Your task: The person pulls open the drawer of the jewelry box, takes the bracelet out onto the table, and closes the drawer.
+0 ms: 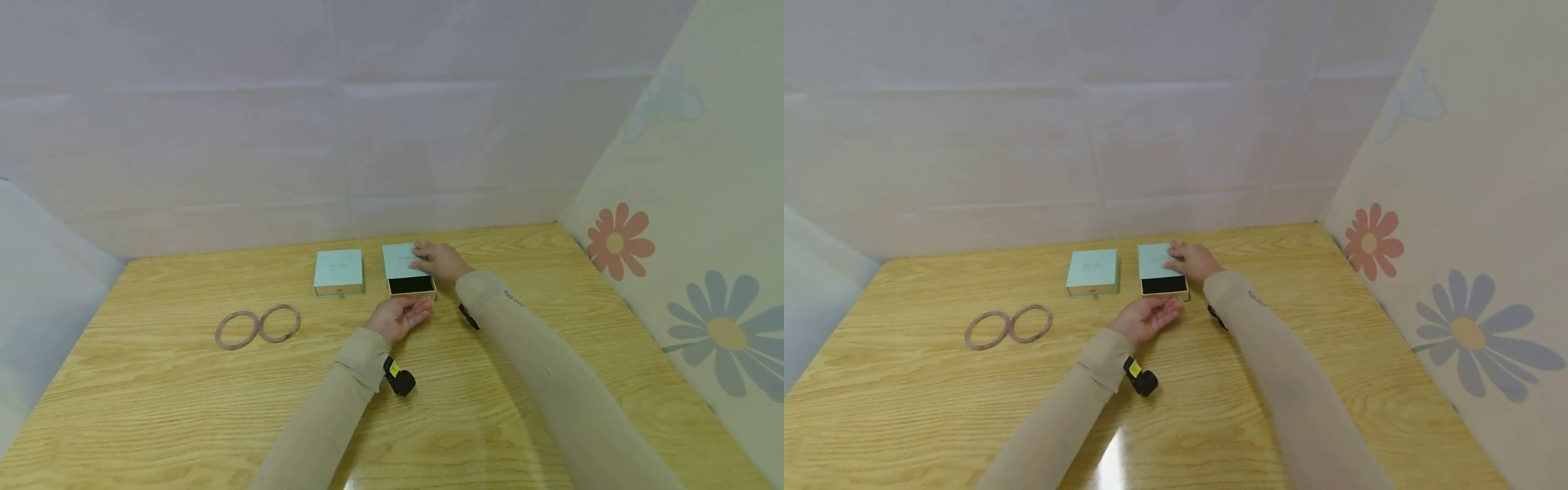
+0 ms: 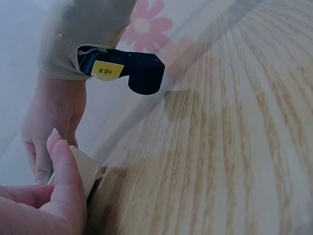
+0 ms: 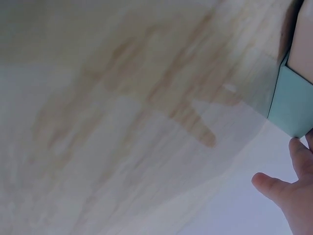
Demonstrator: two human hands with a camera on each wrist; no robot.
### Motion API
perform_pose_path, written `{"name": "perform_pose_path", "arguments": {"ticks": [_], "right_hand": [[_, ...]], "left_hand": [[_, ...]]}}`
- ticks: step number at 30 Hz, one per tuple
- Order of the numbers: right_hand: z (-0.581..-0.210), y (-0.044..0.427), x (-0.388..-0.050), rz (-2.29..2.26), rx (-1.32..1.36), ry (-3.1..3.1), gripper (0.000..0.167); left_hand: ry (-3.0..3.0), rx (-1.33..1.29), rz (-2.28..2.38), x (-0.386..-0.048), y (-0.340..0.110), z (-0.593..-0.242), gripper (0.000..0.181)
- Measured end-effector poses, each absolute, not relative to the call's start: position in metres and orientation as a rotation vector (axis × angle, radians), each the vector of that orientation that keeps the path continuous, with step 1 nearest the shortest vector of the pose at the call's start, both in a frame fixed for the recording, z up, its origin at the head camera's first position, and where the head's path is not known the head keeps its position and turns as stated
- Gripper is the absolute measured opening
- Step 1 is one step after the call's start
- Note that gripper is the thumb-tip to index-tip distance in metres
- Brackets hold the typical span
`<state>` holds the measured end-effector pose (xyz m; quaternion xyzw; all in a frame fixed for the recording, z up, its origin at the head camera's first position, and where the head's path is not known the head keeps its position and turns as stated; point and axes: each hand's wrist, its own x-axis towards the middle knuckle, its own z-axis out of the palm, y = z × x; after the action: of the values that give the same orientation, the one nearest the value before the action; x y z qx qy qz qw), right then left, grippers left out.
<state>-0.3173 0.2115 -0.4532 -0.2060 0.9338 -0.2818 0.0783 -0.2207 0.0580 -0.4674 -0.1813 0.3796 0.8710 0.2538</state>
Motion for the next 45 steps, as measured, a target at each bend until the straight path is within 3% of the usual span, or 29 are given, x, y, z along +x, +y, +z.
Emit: {"name": "perform_pose_path", "arguments": {"ticks": [17,45], "right_hand": [[-0.457,0.213,-0.32,-0.845,-0.619,2.798,0.056],[-0.458,0.214,-0.321,-0.857,-0.635,2.791,0.056]], "left_hand": [[0.997,-0.478,2.369,-0.234,0.058,-0.479,0.031],[0.904,-0.546,2.412,-0.236,0.057,-0.467,0.036]]}}
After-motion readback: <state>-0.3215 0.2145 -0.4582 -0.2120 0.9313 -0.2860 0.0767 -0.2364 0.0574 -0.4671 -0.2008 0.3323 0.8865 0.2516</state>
